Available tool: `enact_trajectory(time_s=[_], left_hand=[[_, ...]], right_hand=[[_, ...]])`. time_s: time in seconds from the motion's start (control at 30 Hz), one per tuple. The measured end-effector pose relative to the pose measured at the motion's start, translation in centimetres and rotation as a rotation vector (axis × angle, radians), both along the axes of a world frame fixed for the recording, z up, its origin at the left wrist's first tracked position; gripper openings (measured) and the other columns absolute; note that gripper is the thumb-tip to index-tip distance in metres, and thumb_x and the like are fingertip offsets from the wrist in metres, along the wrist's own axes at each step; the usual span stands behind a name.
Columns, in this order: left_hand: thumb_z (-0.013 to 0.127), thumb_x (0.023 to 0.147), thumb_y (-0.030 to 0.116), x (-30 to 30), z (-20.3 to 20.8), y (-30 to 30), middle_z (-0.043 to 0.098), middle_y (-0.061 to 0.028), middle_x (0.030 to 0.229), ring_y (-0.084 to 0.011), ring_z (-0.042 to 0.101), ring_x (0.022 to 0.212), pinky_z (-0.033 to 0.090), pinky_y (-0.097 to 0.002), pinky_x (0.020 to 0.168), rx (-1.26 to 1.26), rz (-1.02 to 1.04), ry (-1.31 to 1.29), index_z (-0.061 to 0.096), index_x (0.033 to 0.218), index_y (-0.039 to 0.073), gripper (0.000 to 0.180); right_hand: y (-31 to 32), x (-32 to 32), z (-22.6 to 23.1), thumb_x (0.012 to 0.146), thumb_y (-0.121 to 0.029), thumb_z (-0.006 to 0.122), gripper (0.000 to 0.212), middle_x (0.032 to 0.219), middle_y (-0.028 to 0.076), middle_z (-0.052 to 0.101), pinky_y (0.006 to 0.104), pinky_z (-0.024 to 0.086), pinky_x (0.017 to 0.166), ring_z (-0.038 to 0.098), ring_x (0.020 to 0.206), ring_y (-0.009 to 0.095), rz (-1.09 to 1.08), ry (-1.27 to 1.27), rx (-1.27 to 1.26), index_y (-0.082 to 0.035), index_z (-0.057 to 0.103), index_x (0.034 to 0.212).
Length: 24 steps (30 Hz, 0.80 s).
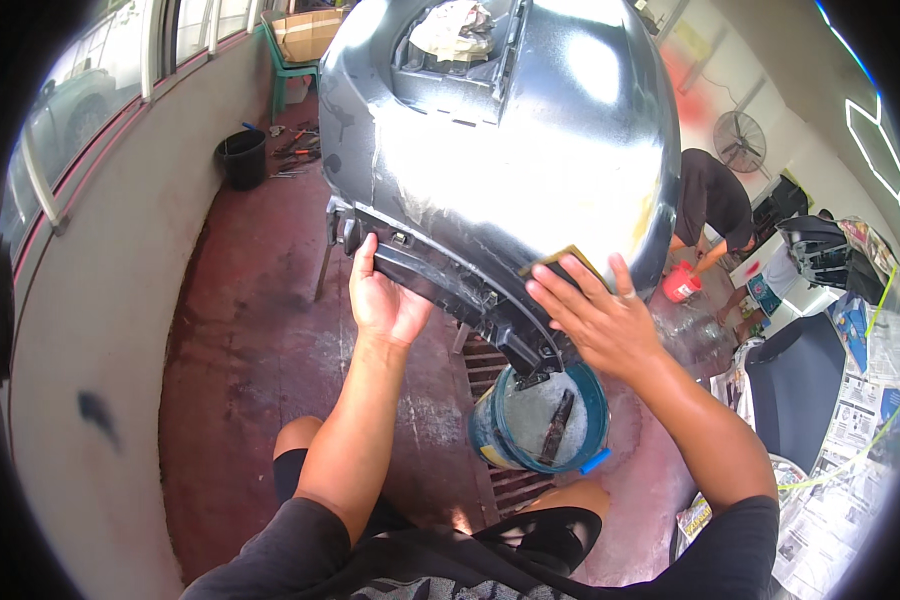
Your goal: The person sands a large black car bumper with a sanding block, repeatedly dipping it into a bucket of water. They work on the curved surface and edges, then wipe the part with a blue cloth.
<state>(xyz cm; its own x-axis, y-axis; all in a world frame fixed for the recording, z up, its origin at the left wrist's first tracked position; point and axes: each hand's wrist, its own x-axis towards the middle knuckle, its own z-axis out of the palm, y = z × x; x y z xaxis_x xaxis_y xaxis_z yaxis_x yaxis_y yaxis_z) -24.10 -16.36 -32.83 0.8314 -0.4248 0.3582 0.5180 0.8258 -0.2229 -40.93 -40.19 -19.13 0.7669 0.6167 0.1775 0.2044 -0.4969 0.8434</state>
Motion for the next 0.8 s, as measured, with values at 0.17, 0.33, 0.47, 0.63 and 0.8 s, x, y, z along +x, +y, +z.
enact_trajectory(time_s=[0.17,0.33,0.47,0.63,0.8], left_hand=[[0.049,0.109,0.039,0.3,0.2,0.6,0.067,-0.0097,0.141,-0.0281,0.063,0.127,0.046,-0.0496,0.114,0.028,0.093,-0.007,0.059,0.144,0.008,0.048],[0.051,0.108,0.039,-0.9,1.9,0.7,0.066,-0.0134,0.141,-0.0333,0.060,0.133,0.041,-0.0533,0.119,0.130,0.047,0.062,0.060,0.141,0.005,0.048],[0.051,0.108,0.038,-0.6,1.6,0.6,0.065,-0.0138,0.143,-0.0336,0.059,0.134,0.042,-0.0539,0.119,0.120,0.094,0.082,0.059,0.142,0.003,0.049],[0.050,0.109,0.038,-0.7,1.4,0.1,0.066,-0.0133,0.141,-0.0322,0.061,0.131,0.043,-0.0529,0.117,0.139,0.090,0.093,0.059,0.142,0.004,0.049],[0.051,0.108,0.038,-0.5,1.3,1.2,0.066,-0.0148,0.141,-0.0338,0.061,0.131,0.043,-0.0535,0.118,0.087,0.079,0.083,0.060,0.140,0.003,0.048]], right_hand=[[13.0,10.8,0.1,0.104,-0.045,0.054,0.061,0.171,-0.004,0.041,0.0700,0.004,0.129,0.026,0.163,0.021,0.067,-0.066,0.187,-0.023,0.051,0.160],[3.8,3.0,-0.4,0.102,-0.048,0.057,0.063,0.171,-0.005,0.041,0.0693,-0.001,0.129,0.027,0.163,0.021,-0.051,-0.090,0.008,-0.025,0.052,0.160],[1.6,1.7,-1.0,0.101,-0.047,0.058,0.064,0.172,-0.005,0.039,0.0687,-0.005,0.129,0.025,0.164,0.020,-0.060,-0.044,0.070,-0.025,0.051,0.160],[11.6,9.6,-0.2,0.101,-0.044,0.058,0.063,0.173,-0.005,0.038,0.0685,-0.005,0.128,0.025,0.164,0.022,0.036,-0.086,0.210,-0.024,0.051,0.161],[1.0,1.0,-0.9,0.103,-0.042,0.058,0.060,0.171,-0.004,0.042,0.0690,-0.003,0.128,0.028,0.163,0.022,-0.075,-0.071,0.095,-0.024,0.053,0.159]])
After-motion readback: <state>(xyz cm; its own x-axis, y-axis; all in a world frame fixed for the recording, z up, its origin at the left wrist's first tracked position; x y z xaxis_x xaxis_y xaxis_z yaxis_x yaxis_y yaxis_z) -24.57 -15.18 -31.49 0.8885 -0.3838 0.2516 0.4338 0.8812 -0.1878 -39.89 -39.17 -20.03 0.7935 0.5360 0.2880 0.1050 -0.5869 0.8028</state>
